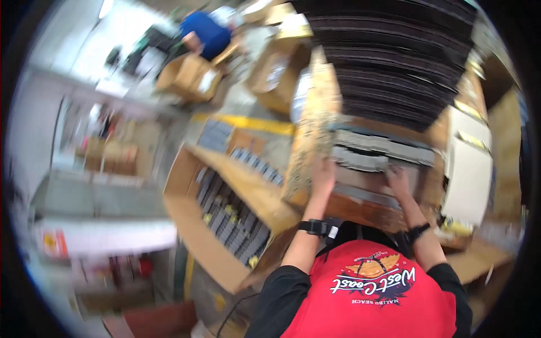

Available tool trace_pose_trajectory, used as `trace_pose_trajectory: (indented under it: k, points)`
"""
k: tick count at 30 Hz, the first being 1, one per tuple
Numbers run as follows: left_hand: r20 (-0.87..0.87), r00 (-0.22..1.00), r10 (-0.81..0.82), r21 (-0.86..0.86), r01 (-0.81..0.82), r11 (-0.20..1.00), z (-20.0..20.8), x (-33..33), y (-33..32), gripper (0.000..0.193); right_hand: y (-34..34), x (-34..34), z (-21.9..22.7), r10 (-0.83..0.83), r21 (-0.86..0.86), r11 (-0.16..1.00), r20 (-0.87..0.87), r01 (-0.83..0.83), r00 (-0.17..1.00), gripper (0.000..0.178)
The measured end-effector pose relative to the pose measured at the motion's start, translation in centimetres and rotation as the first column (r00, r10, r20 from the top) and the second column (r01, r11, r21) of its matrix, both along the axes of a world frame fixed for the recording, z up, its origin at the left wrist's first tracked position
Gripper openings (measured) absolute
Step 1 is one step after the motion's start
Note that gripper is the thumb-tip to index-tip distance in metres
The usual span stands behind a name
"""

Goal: The person repeatedly picks up small black rectangular items from a large cardboard box and places them onto a wooden table. They arrange the items in neat rows and stacks on the table surface. The person continues this transfer process throughout the video, moving items from the box to the table.

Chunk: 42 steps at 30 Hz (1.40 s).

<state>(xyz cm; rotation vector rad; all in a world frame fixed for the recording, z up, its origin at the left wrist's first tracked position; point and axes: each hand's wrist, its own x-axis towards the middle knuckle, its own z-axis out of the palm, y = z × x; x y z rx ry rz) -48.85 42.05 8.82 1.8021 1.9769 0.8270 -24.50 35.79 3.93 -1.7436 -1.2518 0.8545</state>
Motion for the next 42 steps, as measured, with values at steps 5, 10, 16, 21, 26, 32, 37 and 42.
trace_pose_trajectory:
  k: [5,10,16,21,26,32,37,42]
  points:
    - [0.714,0.693,-0.101,-0.349,0.477,0.806,11.1,-7.8,-6.4,0.043,-3.0,2.2,-0.5,0.020,0.008,1.000,0.032,-0.020,0.999,0.031]
    - [0.620,0.779,-0.094,-0.294,0.342,0.892,19.1,-19.6,-12.0,0.037,-2.7,-0.1,6.7,0.155,-0.118,0.980,-0.056,-0.161,0.986,0.012]
    - [0.552,0.554,0.624,-0.207,-0.633,0.746,13.8,-39.9,-17.3,0.034,1.8,-16.7,20.4,0.537,0.081,0.841,-0.001,-0.535,0.844,0.009]
    - [0.252,0.706,0.662,-0.134,-0.652,0.746,6.6,-46.6,-16.3,0.026,4.1,-39.3,25.6,0.795,0.178,0.431,0.390,-0.885,0.465,0.019]
    - [-0.146,0.907,0.396,-0.589,-0.401,0.702,3.1,-43.2,-13.4,0.026,6.3,-56.9,9.2,0.792,-0.258,0.322,0.600,-0.911,0.110,0.020]
    - [-0.174,0.786,0.593,-0.665,-0.538,0.518,2.5,-43.1,-15.8,0.035,2.7,-59.4,0.5,0.907,-0.385,0.315,0.390,-0.868,0.156,0.022]
    - [-0.360,0.577,0.733,-0.417,-0.803,0.427,1.2,-44.8,-16.7,0.047,3.0,-60.6,-1.5,0.907,-0.309,0.343,0.354,-0.887,0.228,0.023]
    - [-0.458,0.523,0.719,-0.325,-0.851,0.412,-1.5,-44.1,-15.9,0.052,5.6,-62.8,0.9,0.779,-0.206,0.573,0.437,-0.794,0.449,0.016]
